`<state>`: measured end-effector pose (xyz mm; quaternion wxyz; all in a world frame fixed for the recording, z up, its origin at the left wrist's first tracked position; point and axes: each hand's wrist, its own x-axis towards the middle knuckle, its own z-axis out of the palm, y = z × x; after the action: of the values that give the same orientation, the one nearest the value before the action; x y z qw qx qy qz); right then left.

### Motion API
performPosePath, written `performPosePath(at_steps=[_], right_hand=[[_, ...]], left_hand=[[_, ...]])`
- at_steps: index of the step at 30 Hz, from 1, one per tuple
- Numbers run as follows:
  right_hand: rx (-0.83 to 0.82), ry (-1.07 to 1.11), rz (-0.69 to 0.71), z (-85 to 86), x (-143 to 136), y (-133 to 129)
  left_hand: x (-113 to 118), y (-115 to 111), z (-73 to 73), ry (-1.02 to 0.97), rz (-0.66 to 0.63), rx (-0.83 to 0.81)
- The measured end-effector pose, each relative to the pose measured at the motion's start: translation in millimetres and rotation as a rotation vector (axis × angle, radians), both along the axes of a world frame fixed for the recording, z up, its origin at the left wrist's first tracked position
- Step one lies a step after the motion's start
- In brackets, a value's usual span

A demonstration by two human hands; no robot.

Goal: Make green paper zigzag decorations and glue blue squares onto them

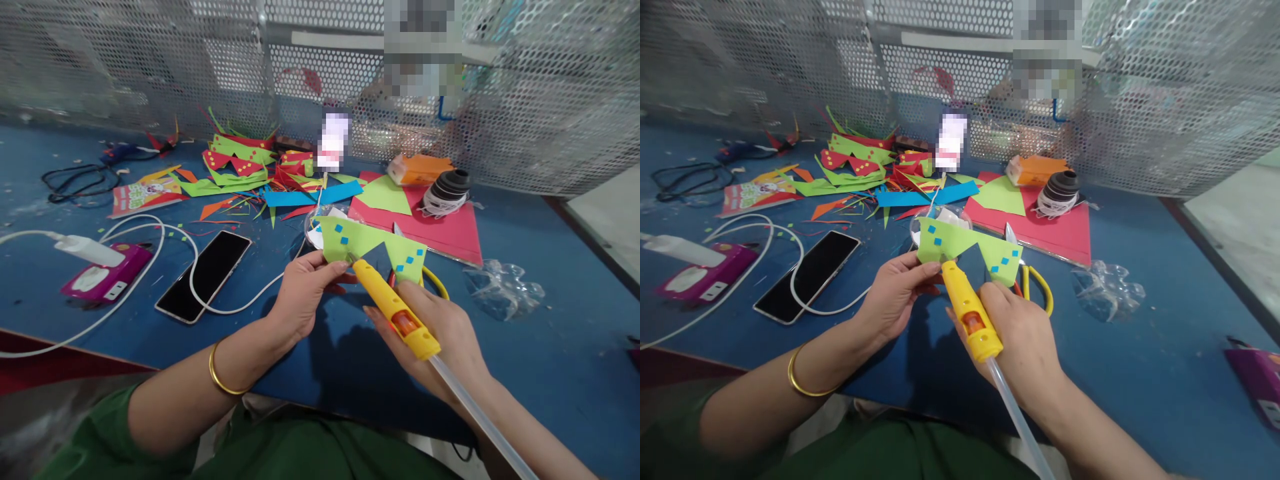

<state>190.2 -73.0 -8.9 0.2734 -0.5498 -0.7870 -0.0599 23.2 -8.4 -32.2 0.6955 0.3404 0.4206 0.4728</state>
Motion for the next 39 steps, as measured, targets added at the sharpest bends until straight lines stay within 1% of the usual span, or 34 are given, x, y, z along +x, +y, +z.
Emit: performPosePath(at_steps=[12,21,25,28,32,36,39], right_hand=[[-0.011,0.021,-0.005,-1.5,2.2,-2.8],[-0.069,0.027,0.000,-2.2,3.8,-0.9],[-0.124,0.086,0.022,-0.1,3.3,-2.1],[-0.137,0.132,0.005,0.5,3.4,-3.6],[-0.159,0.137,-0.018,0.0,4.5,-4.2],[-0.159,0.136,0.015,0.7,4.7,-3.3],[-0.197,0.210,0.046,2.7,3.7,-4.1]], left_hand=[[0.2,-0.2,1.6,0.020,-0.002,0.011],[0.2,0.0,2.1,0.034,0.000,-0.008],[0.1,-0.8,2.3,0.055,0.005,0.003],[-0.2,-1.0,2.2,0.037,0.004,0.002],[-0.9,-0.7,1.9,0.014,-0.004,0.007],[-0.8,-1.0,2.0,0.020,-0.006,0.007],[-0.4,-1.4,2.7,0.021,-0.005,0.005]])
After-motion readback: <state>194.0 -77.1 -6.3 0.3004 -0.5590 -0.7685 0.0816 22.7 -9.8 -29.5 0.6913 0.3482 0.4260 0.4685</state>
